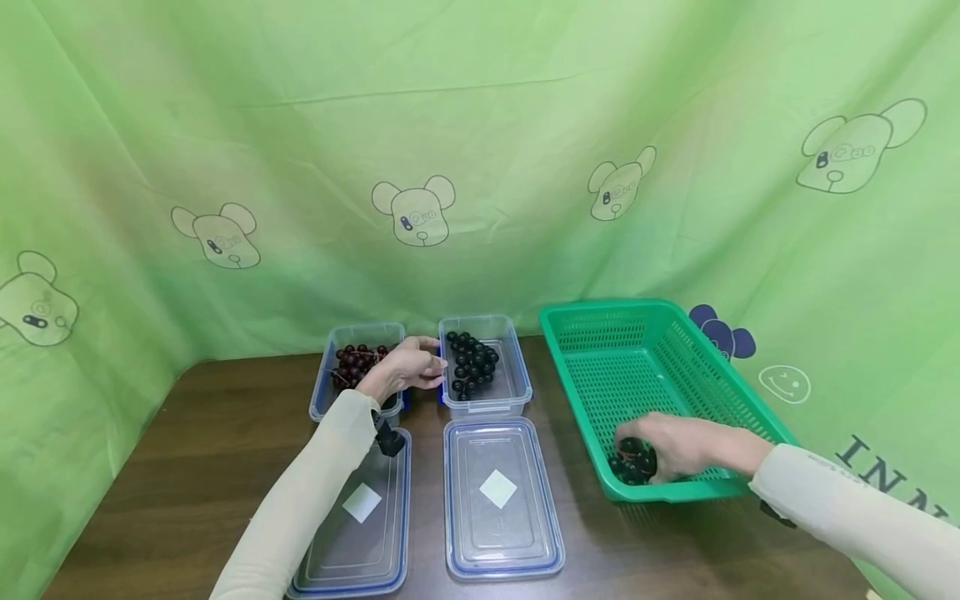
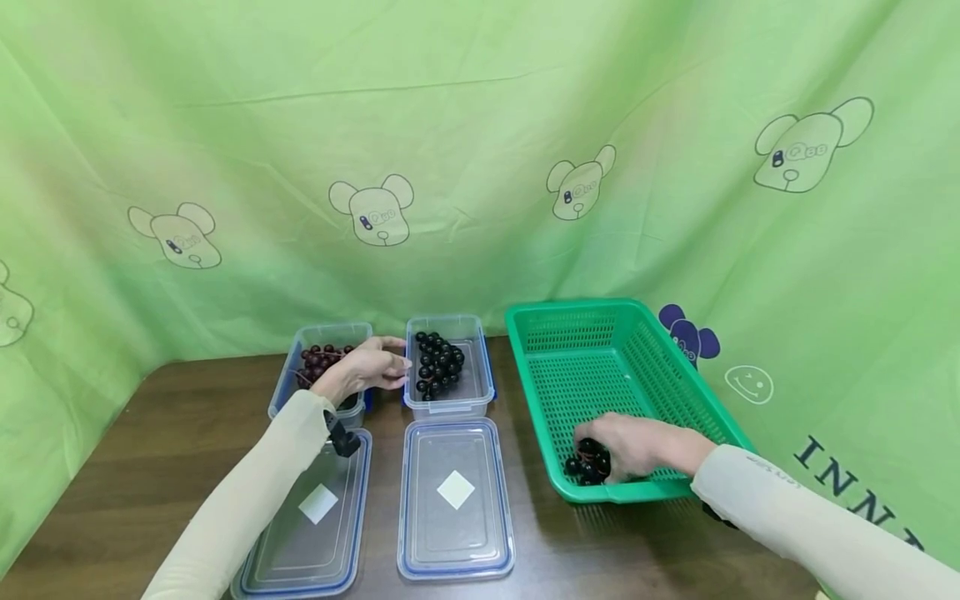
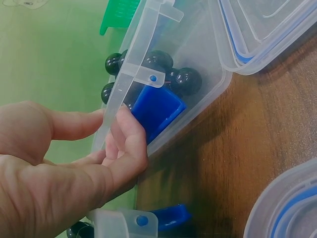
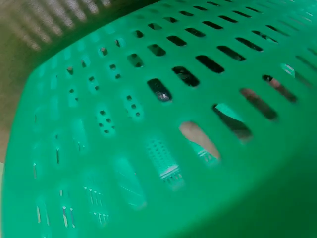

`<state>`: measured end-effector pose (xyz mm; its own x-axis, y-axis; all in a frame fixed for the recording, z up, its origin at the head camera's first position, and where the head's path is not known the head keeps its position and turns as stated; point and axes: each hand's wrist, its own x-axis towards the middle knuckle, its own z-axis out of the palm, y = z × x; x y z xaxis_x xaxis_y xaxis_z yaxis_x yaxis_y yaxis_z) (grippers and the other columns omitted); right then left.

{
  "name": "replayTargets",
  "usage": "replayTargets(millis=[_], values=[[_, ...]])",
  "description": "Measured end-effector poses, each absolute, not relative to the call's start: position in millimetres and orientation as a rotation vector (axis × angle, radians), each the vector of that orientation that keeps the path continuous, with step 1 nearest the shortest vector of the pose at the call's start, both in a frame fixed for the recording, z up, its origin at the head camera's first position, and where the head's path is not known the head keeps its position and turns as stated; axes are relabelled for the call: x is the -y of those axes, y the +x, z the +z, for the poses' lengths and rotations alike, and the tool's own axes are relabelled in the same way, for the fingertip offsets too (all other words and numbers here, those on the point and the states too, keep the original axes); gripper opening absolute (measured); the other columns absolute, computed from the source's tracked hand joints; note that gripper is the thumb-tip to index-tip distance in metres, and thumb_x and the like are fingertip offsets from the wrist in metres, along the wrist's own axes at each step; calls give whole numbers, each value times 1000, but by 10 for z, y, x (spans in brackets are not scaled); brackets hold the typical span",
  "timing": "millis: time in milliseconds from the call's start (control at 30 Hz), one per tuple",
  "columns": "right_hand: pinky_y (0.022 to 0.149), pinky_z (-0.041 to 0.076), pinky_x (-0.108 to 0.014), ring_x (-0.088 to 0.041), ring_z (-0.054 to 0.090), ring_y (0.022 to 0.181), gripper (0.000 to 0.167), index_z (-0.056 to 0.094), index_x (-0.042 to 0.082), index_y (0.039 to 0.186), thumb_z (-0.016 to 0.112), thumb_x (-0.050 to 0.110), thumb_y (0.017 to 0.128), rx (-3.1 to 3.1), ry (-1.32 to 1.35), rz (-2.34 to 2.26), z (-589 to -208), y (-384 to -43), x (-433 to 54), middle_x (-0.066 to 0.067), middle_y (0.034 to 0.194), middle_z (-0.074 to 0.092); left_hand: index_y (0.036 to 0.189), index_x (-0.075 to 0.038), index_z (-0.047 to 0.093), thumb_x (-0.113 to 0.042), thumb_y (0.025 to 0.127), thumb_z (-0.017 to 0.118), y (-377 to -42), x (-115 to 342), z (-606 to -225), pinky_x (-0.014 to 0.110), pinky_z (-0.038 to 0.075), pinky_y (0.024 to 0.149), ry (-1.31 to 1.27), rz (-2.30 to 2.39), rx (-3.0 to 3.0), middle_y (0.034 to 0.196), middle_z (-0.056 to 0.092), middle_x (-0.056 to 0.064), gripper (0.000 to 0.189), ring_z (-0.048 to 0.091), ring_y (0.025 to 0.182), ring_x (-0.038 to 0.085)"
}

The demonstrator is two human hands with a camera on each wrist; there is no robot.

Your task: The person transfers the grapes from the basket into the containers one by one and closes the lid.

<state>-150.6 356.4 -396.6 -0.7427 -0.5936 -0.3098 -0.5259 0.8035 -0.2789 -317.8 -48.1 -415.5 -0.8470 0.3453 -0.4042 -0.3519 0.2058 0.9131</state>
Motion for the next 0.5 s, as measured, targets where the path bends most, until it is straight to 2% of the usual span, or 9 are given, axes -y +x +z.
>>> replayTargets(millis=[100, 300, 500], values=[[80, 63, -32, -10, 67, 97, 52, 68, 17, 114, 94, 8, 70, -2619, -878, -204, -3960, -1513, -3559, 7, 107, 71, 160, -5, 35, 7, 101, 57, -3183, 479, -4149, 33, 59, 87, -2, 1695, -1947, 120, 56, 16, 64, 60, 87, 19], [68, 58, -26, -5, 59, 85, 52, 66, 19, 104, 92, -1, 65, -2650, -900, -113, -3933, -1501, -3570, 9, 96, 66, 160, -4, 34, 6, 101, 58, -3193, 484, -4166, 33, 60, 86, -3, 1695, -1925, 126, 55, 19, 64, 60, 87, 19], [63, 50, -24, -6, 55, 84, 54, 66, 18, 114, 91, 3, 68, -2670, -823, -137, -3754, -1542, -3613, 6, 106, 67, 160, -3, 33, 5, 102, 58, -3210, 495, -4152, 32, 60, 84, 16, 1693, -1930, 125, 56, 19, 64, 60, 86, 18]])
